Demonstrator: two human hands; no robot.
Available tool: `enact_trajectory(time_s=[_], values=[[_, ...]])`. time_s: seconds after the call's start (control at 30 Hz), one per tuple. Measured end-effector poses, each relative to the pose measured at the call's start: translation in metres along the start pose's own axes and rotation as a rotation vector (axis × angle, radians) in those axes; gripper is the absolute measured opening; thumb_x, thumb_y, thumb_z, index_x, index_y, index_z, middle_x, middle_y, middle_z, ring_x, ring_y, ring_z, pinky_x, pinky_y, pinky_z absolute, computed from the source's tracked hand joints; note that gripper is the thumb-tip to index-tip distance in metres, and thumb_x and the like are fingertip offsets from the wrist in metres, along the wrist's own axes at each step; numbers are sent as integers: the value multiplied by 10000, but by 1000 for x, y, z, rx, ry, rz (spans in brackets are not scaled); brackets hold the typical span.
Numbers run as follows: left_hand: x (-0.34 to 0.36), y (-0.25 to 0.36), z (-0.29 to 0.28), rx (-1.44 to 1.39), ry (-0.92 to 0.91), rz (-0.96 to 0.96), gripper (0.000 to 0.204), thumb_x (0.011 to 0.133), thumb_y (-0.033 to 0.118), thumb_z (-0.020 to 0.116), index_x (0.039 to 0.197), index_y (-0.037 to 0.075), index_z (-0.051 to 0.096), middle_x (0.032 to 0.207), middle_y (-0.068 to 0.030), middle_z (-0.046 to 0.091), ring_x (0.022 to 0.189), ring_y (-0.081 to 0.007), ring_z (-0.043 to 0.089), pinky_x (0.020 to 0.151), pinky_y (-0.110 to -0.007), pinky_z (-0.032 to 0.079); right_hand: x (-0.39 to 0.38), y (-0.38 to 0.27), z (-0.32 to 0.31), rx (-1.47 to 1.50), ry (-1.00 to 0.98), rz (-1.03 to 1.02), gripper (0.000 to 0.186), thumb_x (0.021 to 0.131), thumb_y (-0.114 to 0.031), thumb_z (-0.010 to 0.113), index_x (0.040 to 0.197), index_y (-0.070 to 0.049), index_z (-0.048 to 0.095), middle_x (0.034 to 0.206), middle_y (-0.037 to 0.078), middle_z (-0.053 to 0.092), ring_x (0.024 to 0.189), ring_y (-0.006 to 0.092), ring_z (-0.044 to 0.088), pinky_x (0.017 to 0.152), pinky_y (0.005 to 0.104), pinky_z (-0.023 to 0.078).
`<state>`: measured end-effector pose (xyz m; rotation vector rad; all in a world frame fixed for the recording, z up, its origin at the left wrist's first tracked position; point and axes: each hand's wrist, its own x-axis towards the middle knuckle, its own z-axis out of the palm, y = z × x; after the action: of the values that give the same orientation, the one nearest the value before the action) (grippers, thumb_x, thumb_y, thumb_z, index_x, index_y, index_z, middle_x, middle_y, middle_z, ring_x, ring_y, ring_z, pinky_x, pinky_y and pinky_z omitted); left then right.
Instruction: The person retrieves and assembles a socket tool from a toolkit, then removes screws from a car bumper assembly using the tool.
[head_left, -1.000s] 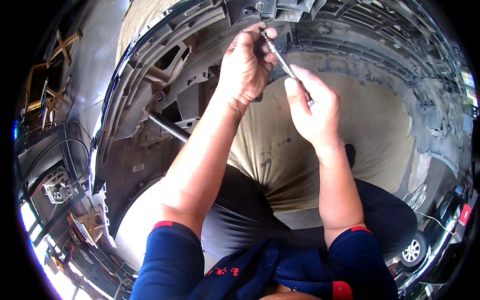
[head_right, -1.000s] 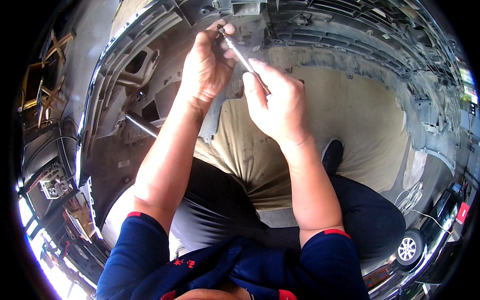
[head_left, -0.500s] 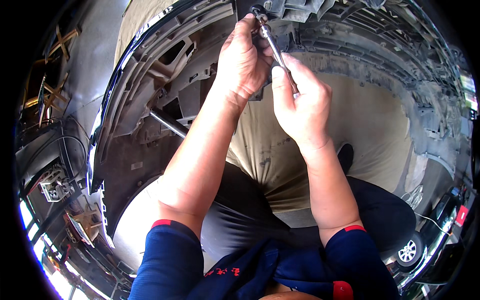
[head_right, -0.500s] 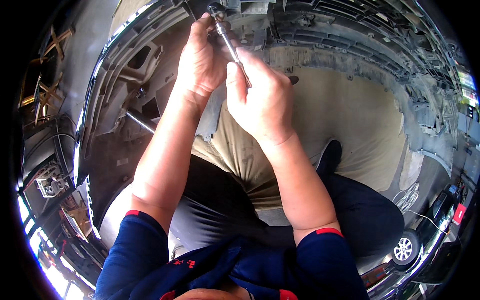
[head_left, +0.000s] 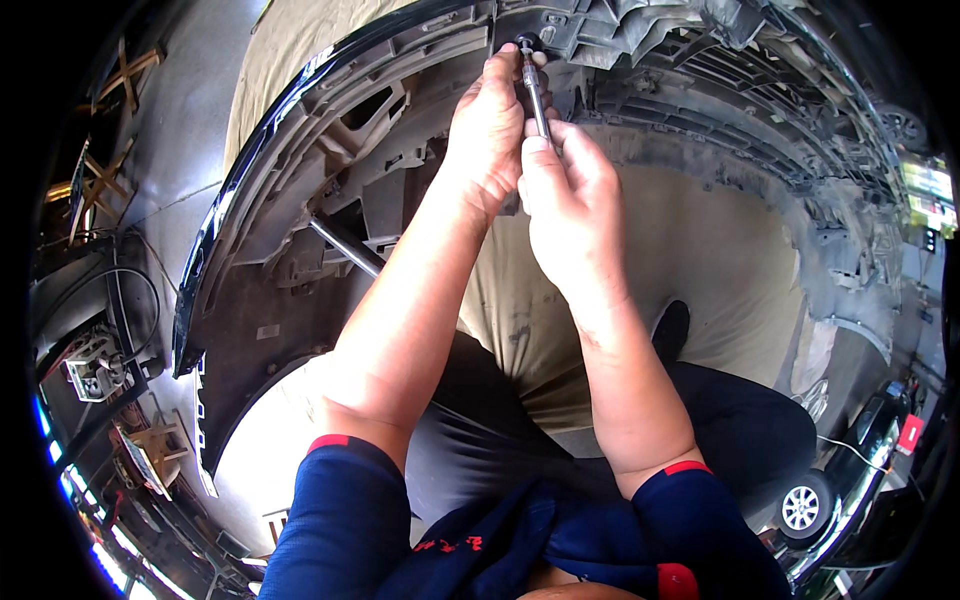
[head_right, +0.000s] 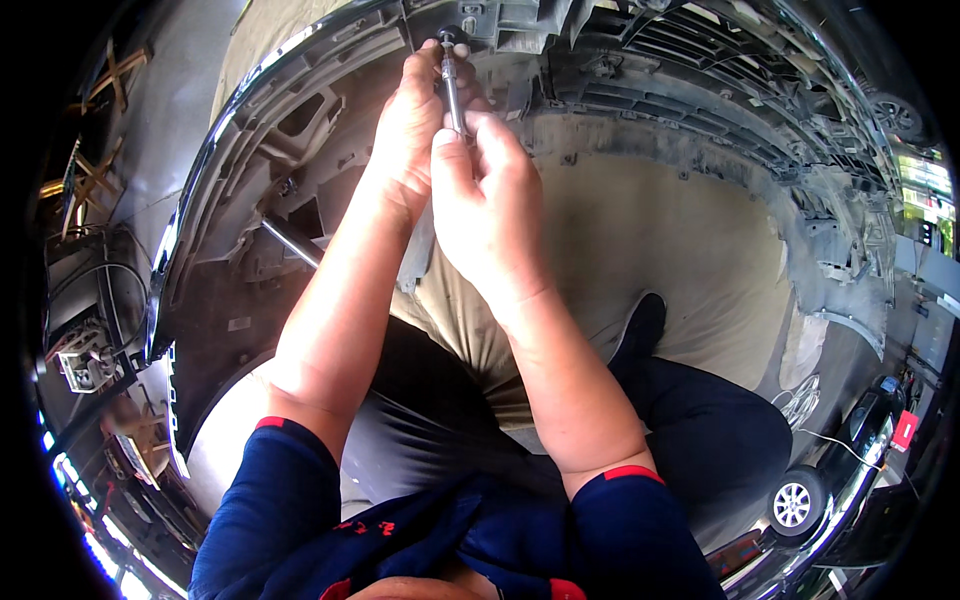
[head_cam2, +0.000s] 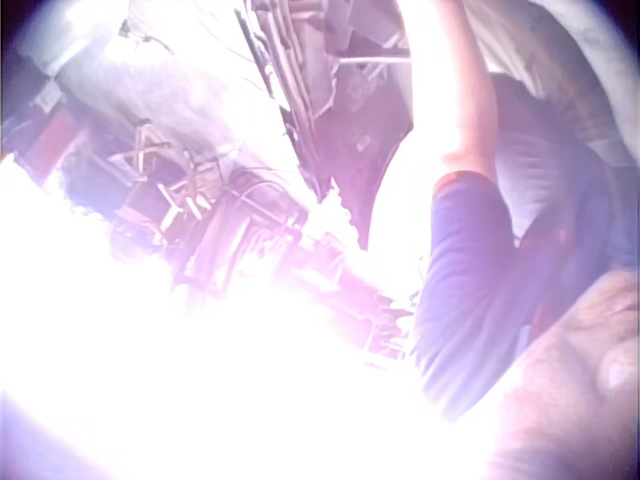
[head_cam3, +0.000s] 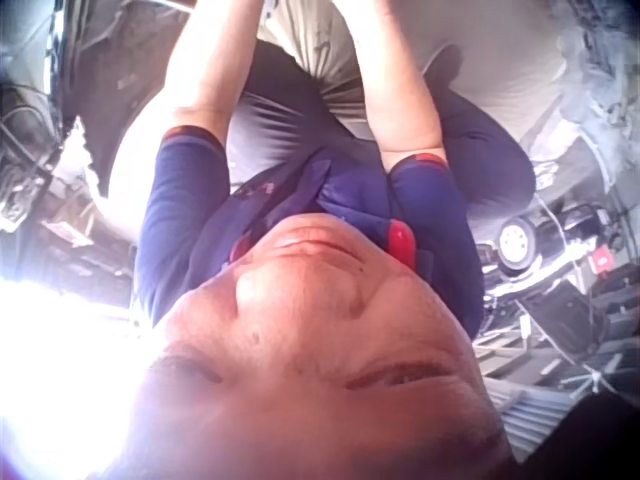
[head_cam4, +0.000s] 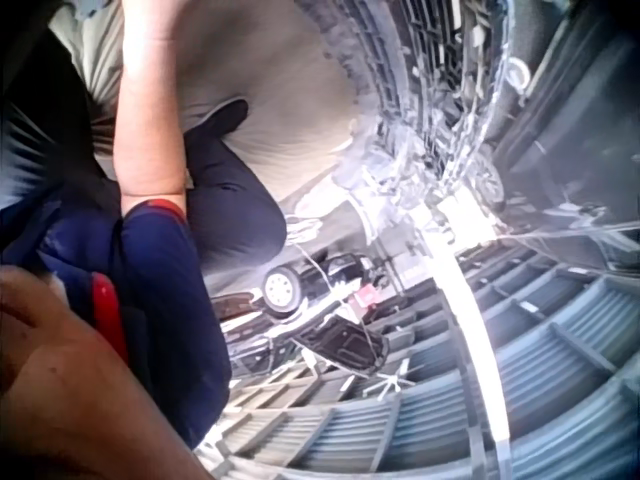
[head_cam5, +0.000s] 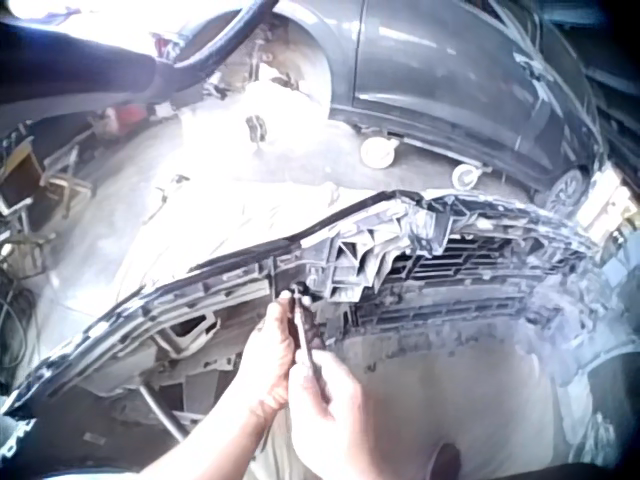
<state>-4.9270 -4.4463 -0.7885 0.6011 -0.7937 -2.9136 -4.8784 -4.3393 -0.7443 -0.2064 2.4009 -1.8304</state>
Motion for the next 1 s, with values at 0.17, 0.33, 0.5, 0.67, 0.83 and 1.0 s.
enact_trajectory(time_s=[0.17,0.33,0.5,0.67,0.83,1.0], values=[[-1,5,-5,244,-76,-50,468,1085,391,386,1118,22,673,752,-13,567,689,-148,517,642,-283,460,-6,0,5,729,-67,310,204,1066,-194,532,1106,-9,611,690,-23,514,572,60,439,535,228,349],[-8,9,-8,254,-121,-162,514,1069,406,364,1140,-3,668,789,-45,601,630,-172,523,621,-308,478,-6,4,7,893,-2,386,178,1071,-204,528,1062,-39,594,709,-14,524,578,62,443,542,228,363],[-12,15,-11,225,-83,-114,335,1036,333,578,1066,7,648,790,-105,665,596,-220,676,543,-323,588,-9,6,9,-277,131,-286,363,986,-293,670,1141,-13,499,784,166,692,726,329,720,658,435,556],[-9,14,-11,239,-113,-120,332,1023,345,623,1054,15,642,754,-98,658,569,-183,624,532,-325,551,-6,11,11,547,-17,67,270,1042,-271,618,1104,-27,520,746,16,608,612,101,550,545,272,458],[-4,20,-21,135,-198,-238,351,1031,348,575,1125,16,638,761,-141,662,600,-207,616,549,-337,547,-10,2,18,657,-30,131,229,1056,-237,597,1107,-27,524,755,-20,551,606,58,484,553,218,415],[-14,15,-5,121,-60,-109,315,1019,325,614,1106,23,636,847,-93,673,637,-197,653,536,-319,581,-10,3,14,-44,121,-184,321,1002,-231,663,1154,6,508,797,72,654,642,149,612,609,311,496]])
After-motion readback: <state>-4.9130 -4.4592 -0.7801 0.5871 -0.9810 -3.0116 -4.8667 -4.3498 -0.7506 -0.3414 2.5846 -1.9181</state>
